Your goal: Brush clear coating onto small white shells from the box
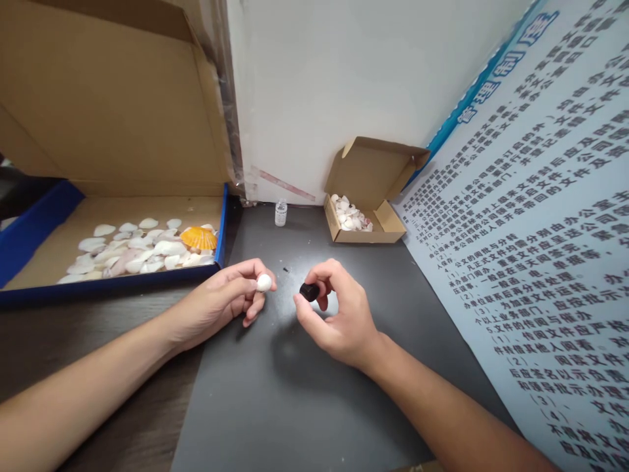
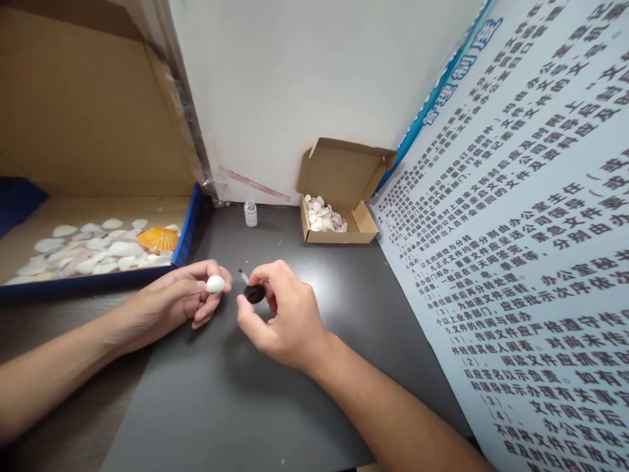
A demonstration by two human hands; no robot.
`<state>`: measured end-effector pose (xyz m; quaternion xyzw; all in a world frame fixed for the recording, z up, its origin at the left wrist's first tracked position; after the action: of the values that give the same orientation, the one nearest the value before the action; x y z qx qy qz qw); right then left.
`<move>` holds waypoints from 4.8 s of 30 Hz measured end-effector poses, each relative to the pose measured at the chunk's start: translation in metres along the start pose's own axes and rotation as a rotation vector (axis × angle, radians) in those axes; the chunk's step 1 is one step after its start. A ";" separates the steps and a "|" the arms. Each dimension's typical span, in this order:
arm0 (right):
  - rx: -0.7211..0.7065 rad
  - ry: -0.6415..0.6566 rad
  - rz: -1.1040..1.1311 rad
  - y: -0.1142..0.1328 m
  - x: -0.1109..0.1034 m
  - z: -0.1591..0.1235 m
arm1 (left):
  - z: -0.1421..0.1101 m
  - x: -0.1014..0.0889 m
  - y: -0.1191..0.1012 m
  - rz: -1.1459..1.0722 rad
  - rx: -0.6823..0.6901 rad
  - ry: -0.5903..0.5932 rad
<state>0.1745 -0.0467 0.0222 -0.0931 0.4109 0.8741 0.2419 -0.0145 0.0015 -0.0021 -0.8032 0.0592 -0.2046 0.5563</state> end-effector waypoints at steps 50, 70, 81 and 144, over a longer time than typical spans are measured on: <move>0.108 -0.023 0.022 -0.004 -0.001 0.000 | -0.002 0.003 0.000 0.058 0.011 -0.027; 0.101 -0.029 0.077 -0.007 -0.001 0.000 | -0.004 0.005 -0.001 0.038 0.022 -0.040; 0.082 -0.025 0.052 -0.010 0.000 0.000 | -0.005 0.005 -0.001 0.054 0.013 -0.052; 0.060 -0.045 0.121 -0.007 0.000 -0.002 | -0.002 0.004 0.000 0.051 0.002 -0.019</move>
<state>0.1779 -0.0448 0.0161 -0.0412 0.4362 0.8763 0.2003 -0.0116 -0.0013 -0.0001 -0.8028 0.0741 -0.1831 0.5626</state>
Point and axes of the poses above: each hand's wrist, its own z-axis towards the middle knuckle, its own x-axis out of the palm, y = z × x, the point moved 2 cm from there along z, towards the middle knuckle, and after that the axes turned 12 degrees about -y, right-handed, at the moved point
